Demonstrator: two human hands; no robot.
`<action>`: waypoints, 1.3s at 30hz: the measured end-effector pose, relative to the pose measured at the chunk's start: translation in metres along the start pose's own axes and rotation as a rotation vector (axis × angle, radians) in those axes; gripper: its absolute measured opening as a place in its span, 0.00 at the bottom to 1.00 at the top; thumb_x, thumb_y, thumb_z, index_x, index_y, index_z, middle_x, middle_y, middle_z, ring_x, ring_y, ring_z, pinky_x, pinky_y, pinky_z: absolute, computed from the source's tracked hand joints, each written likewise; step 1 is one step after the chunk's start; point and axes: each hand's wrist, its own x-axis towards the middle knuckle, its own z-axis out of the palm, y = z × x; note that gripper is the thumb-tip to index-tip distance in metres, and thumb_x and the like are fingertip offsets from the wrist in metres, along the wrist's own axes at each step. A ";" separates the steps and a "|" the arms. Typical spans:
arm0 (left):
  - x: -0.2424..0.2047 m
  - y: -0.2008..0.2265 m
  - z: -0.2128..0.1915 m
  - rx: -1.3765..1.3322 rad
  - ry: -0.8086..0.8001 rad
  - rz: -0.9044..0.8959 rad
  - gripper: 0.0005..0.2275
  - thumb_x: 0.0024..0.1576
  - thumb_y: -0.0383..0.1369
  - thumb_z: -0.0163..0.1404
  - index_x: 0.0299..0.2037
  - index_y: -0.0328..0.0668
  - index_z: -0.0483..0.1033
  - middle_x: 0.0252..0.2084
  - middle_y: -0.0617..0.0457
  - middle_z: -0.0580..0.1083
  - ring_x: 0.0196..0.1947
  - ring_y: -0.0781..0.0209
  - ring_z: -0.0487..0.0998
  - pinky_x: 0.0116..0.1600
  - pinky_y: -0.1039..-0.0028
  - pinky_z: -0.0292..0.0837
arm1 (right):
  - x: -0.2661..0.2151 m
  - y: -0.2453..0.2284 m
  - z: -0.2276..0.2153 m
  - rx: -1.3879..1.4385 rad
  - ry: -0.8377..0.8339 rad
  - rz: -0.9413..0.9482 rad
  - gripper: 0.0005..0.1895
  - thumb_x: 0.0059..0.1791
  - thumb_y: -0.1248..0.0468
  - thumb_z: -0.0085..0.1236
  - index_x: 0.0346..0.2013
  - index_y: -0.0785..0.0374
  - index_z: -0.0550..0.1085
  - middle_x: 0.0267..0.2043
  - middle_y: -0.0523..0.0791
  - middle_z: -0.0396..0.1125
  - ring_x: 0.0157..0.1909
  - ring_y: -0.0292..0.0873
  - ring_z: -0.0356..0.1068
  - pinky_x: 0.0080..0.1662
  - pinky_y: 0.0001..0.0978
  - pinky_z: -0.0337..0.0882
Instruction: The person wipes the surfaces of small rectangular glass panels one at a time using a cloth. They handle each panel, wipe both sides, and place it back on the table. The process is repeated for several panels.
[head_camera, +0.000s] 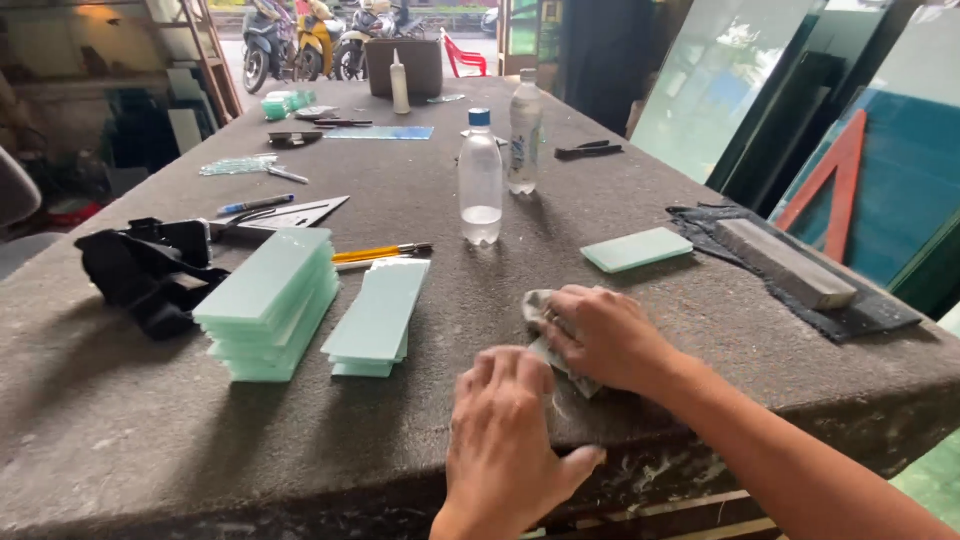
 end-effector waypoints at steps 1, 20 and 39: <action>0.000 0.003 -0.003 -0.075 0.056 -0.064 0.25 0.44 0.52 0.68 0.42 0.48 0.72 0.43 0.54 0.73 0.52 0.48 0.73 0.59 0.55 0.67 | -0.007 -0.011 0.000 -0.035 -0.013 -0.104 0.15 0.58 0.49 0.56 0.46 0.56 0.79 0.46 0.46 0.78 0.42 0.59 0.79 0.41 0.59 0.74; 0.046 -0.001 0.035 -0.119 -0.011 -0.367 0.22 0.57 0.50 0.61 0.58 0.54 0.78 0.56 0.57 0.82 0.59 0.58 0.77 0.64 0.61 0.71 | -0.048 0.086 -0.062 0.256 0.415 0.322 0.18 0.57 0.53 0.52 0.48 0.61 0.83 0.58 0.47 0.72 0.36 0.44 0.77 0.27 0.36 0.78; 0.051 -0.022 0.052 -0.125 0.048 -0.392 0.46 0.49 0.42 0.58 0.82 0.43 0.56 0.63 0.45 0.79 0.67 0.41 0.75 0.73 0.46 0.61 | 0.006 0.017 0.000 0.200 -0.075 -0.199 0.10 0.57 0.56 0.62 0.45 0.59 0.79 0.46 0.46 0.76 0.45 0.46 0.76 0.49 0.43 0.78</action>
